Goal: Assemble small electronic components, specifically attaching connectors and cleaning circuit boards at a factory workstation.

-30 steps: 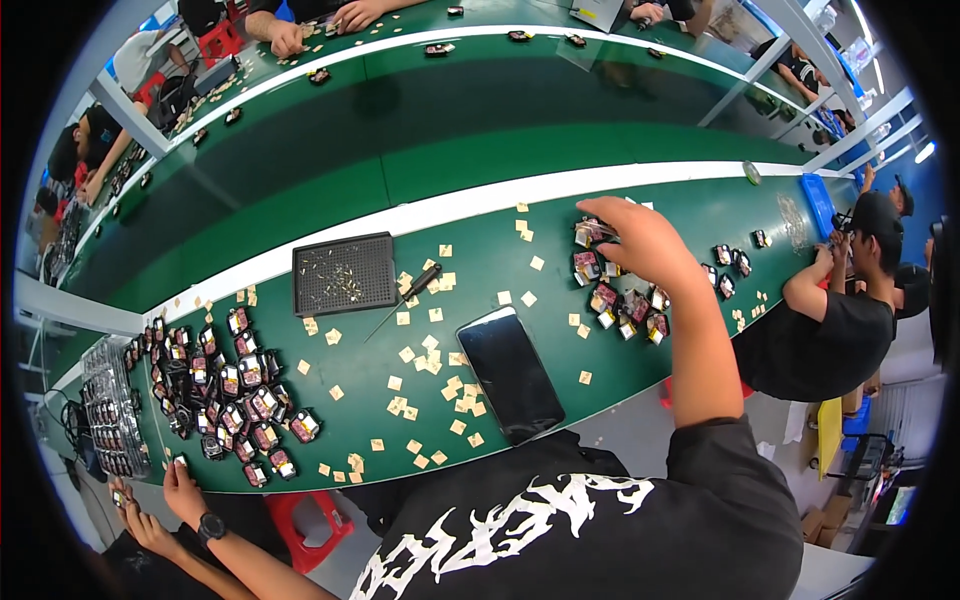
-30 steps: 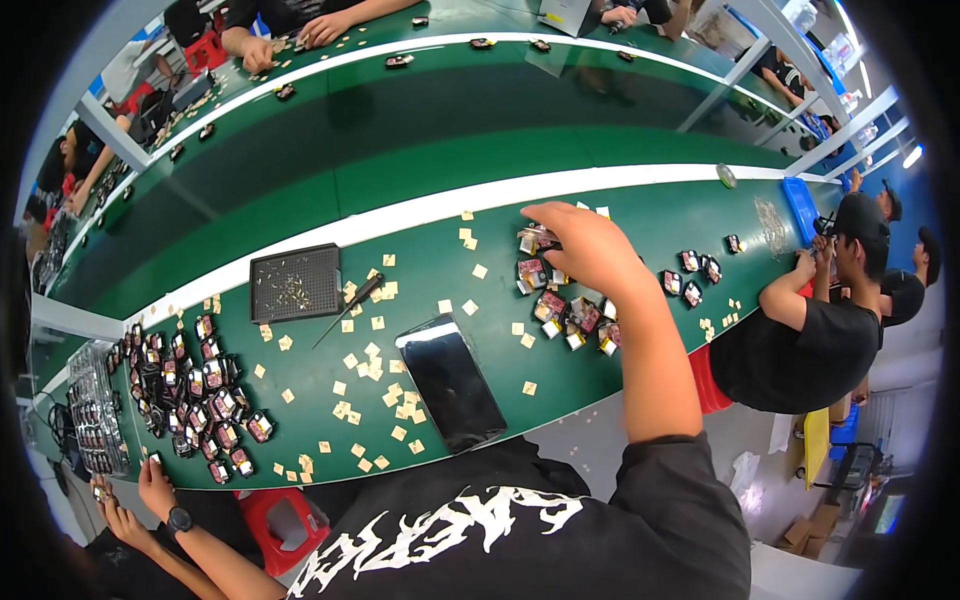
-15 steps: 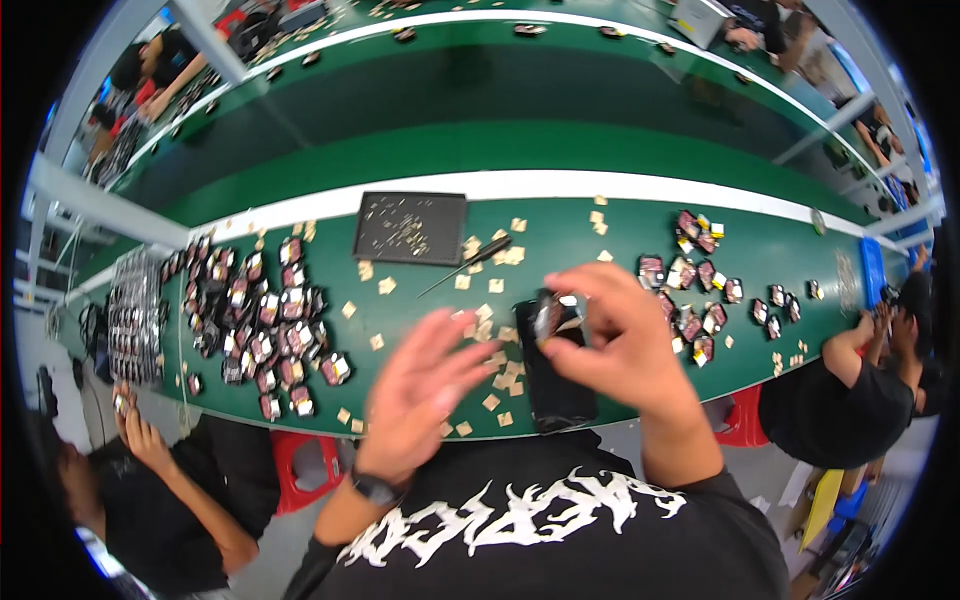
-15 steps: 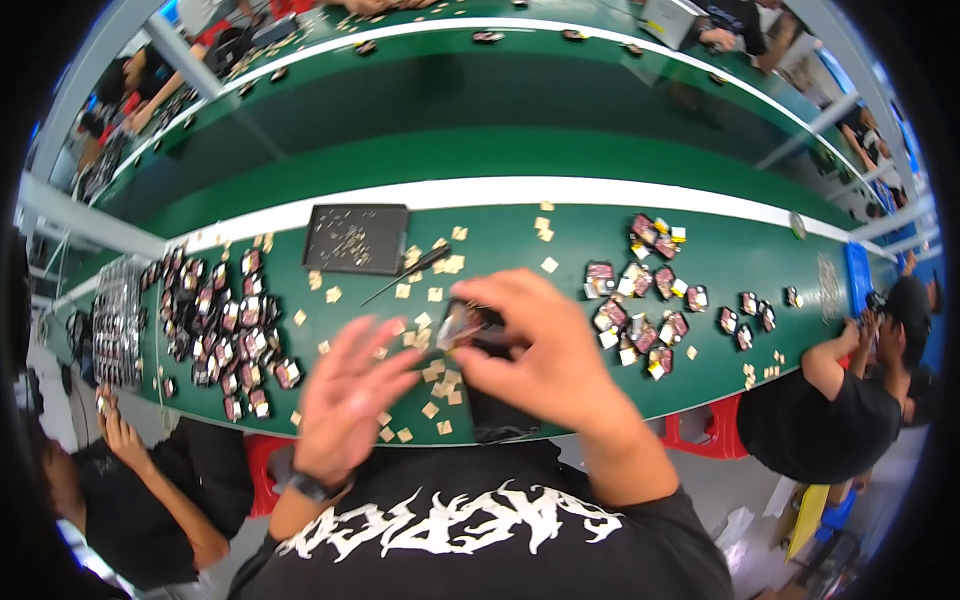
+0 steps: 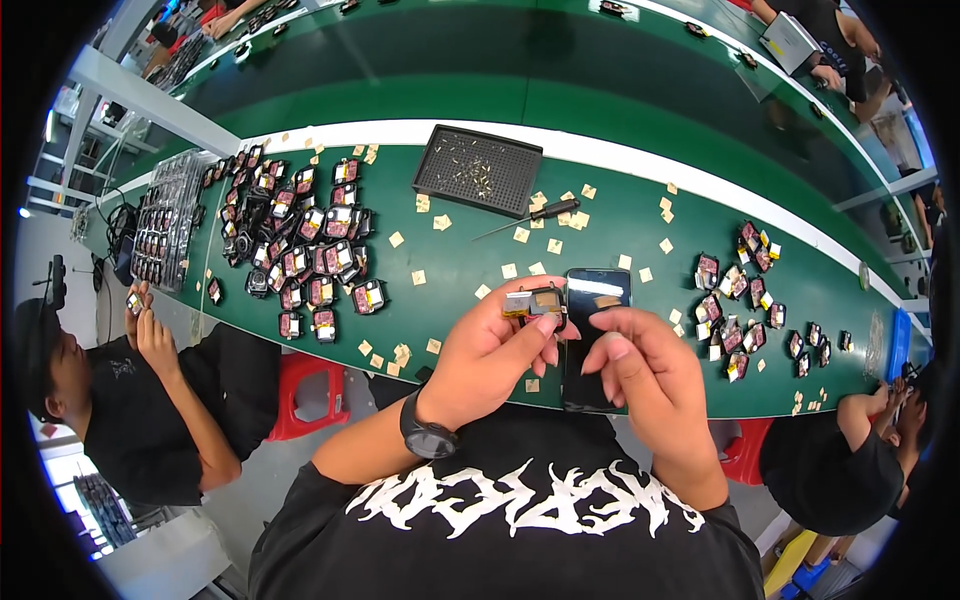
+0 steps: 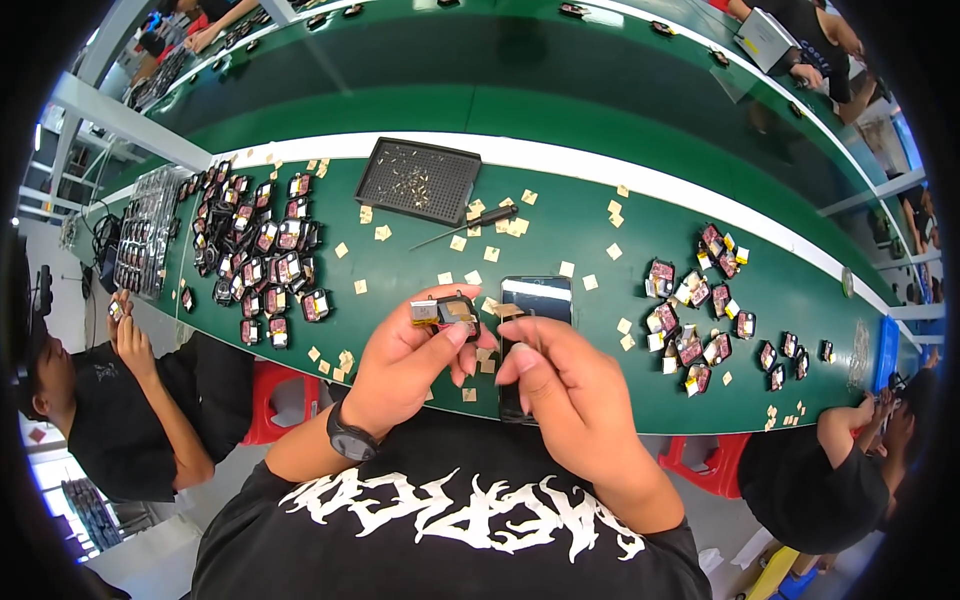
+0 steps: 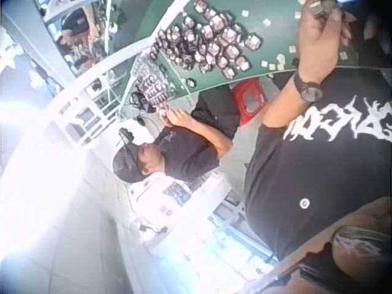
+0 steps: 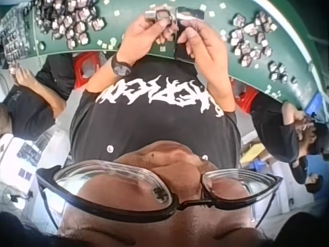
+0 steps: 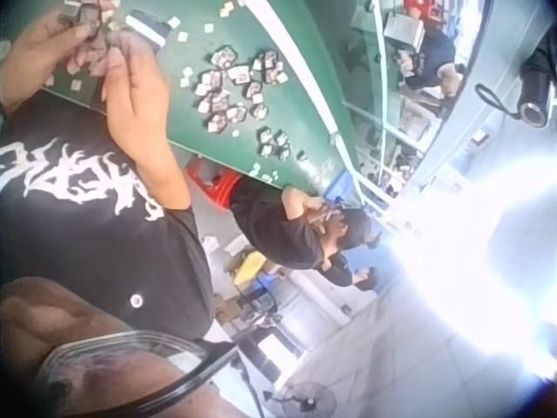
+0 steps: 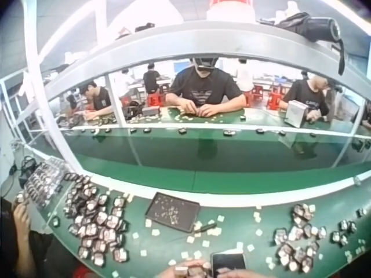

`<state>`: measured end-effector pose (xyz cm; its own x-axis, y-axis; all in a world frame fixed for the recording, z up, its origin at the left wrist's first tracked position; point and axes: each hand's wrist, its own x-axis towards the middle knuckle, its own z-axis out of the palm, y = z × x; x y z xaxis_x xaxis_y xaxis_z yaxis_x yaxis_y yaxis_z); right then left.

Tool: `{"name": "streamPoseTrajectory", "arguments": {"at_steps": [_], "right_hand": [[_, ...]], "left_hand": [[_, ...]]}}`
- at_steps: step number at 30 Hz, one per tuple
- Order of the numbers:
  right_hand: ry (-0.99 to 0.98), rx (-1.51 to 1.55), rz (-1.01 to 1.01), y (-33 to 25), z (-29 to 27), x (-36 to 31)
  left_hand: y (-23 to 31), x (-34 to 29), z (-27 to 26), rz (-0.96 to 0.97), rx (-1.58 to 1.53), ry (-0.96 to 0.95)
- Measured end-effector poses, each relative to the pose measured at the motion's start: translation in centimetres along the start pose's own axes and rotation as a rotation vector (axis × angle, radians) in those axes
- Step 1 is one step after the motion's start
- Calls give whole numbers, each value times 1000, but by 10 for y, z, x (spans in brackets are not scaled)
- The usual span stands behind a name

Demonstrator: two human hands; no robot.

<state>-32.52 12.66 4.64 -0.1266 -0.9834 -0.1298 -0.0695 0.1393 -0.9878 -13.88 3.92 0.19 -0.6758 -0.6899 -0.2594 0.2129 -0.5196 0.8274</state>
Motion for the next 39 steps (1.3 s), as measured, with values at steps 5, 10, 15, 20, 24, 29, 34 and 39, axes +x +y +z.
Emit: {"name": "streamPoseTrajectory", "arguments": {"at_steps": [5, 10, 15, 20, 24, 29, 34, 39], "right_hand": [[-84, 333, 183, 8, 10, 3], [-148, 420, 283, 4, 7, 11], [-121, 400, 316, 6, 14, 15], [-154, 429, 445, 3, 25, 26], [-155, 488, 466, 10, 32, 32], [-155, 538, 448, 15, 37, 33], [-147, 548, 419, 17, 42, 31], [-184, 529, 338, 23, 42, 30]], "left_hand": [[-1, -2, 8, 146, 240, 80], [-4, -2, 1, 197, 322, 105], [-3, -5, -3, 173, 289, 193], [2, -9, -9, 226, 527, 159], [12, -10, -13, 336, 832, 132], [13, -11, -25, 329, 853, 35], [14, -11, -32, 221, 617, -25], [17, -15, -36, -58, 320, -126]]}}
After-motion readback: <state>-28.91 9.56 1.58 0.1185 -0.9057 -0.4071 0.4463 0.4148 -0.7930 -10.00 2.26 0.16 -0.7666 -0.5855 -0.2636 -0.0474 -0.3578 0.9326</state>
